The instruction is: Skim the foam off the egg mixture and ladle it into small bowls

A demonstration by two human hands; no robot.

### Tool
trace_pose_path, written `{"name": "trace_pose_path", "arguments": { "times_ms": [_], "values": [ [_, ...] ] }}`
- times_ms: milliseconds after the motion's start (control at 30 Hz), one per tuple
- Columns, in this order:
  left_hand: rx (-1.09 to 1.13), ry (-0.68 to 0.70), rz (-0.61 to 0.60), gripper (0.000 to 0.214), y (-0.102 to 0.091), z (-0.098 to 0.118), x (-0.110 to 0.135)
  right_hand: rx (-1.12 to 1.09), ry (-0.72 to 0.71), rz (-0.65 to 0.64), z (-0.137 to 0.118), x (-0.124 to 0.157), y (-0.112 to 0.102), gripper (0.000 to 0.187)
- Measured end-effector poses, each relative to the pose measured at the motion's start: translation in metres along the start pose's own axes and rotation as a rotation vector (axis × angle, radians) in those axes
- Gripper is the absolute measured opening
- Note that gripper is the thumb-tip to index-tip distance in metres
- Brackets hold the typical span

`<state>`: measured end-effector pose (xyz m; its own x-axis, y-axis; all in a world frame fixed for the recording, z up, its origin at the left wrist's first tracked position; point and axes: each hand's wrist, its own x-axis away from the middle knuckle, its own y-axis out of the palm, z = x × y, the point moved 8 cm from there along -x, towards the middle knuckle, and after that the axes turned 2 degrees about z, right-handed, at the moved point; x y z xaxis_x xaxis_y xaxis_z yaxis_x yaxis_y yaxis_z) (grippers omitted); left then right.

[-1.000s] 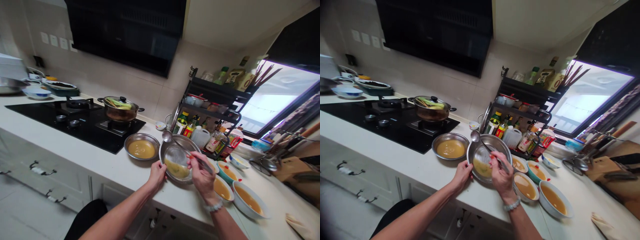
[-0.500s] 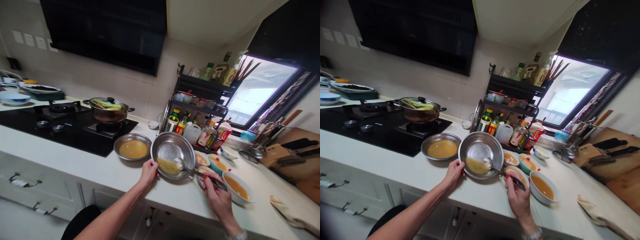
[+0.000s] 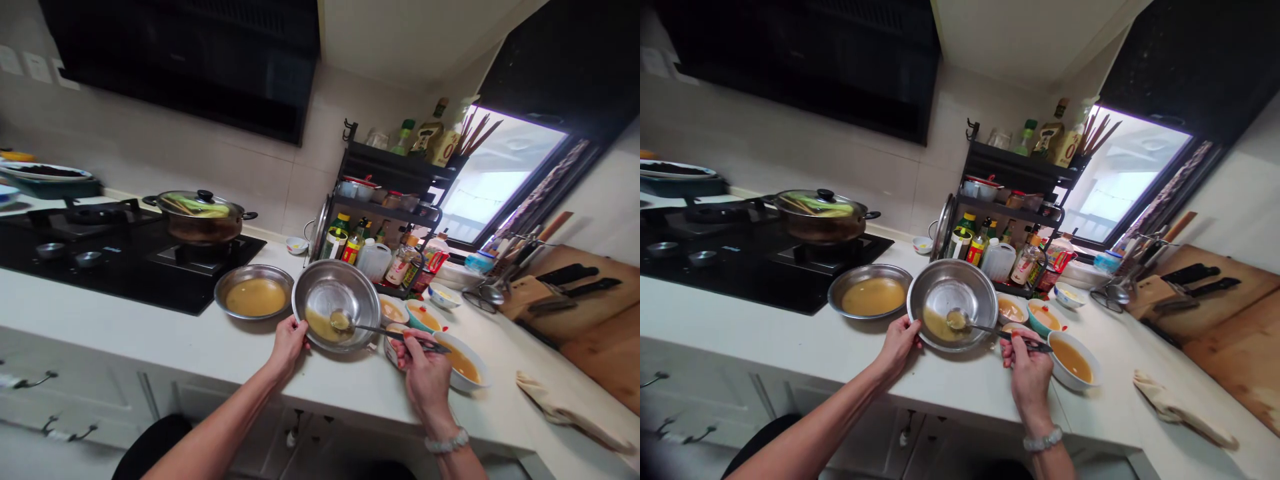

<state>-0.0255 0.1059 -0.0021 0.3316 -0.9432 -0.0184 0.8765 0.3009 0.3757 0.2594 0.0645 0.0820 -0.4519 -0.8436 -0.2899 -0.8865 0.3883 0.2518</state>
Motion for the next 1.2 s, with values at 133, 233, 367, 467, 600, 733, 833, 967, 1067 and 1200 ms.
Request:
{"name": "trace_pose_path", "arguments": {
  "times_ms": [133, 233, 367, 467, 600, 733, 833, 967, 1067, 1200],
  "values": [
    [0.009, 0.0, -0.003, 0.017, 0.0, -0.001, 0.0, -0.024, 0.007, 0.023, -0.008, -0.003, 0.003, 0.035],
    [0.025, -0.001, -0.004, 0.017, 0.0, -0.001, 0.0, -0.061, 0.03, 0.034, -0.014, -0.005, 0.009, 0.035],
    [0.029, -0.001, 0.0, 0.017, 0.001, 0.0, 0.001, -0.085, 0.049, 0.022, -0.025, -0.009, 0.024, 0.035],
    [0.036, -0.007, 0.001, 0.016, 0.002, 0.002, 0.002, -0.094, 0.029, -0.007, -0.034, -0.014, 0.038, 0.033],
    [0.041, -0.014, 0.007, 0.016, 0.004, 0.005, 0.003, -0.086, -0.011, -0.058, -0.045, -0.019, 0.064, 0.03],
    [0.044, -0.023, 0.006, 0.016, 0.004, 0.003, 0.002, -0.088, -0.01, -0.149, -0.049, -0.016, 0.101, 0.026],
    [0.042, -0.028, 0.019, 0.017, 0.002, -0.002, 0.0, -0.119, -0.016, -0.19, -0.045, -0.011, 0.131, 0.026],
    [0.028, -0.011, 0.014, 0.015, 0.003, -0.005, -0.003, -0.077, -0.085, -0.273, -0.036, 0.003, 0.168, 0.022],
    [0.017, 0.005, 0.002, 0.013, 0.003, -0.005, -0.004, 0.056, -0.185, -0.402, -0.029, 0.019, 0.189, 0.017],
    [0.022, 0.009, -0.019, 0.013, 0.004, -0.005, -0.004, 0.191, -0.382, -0.62, -0.026, 0.043, 0.201, 0.015]
  ]
}}
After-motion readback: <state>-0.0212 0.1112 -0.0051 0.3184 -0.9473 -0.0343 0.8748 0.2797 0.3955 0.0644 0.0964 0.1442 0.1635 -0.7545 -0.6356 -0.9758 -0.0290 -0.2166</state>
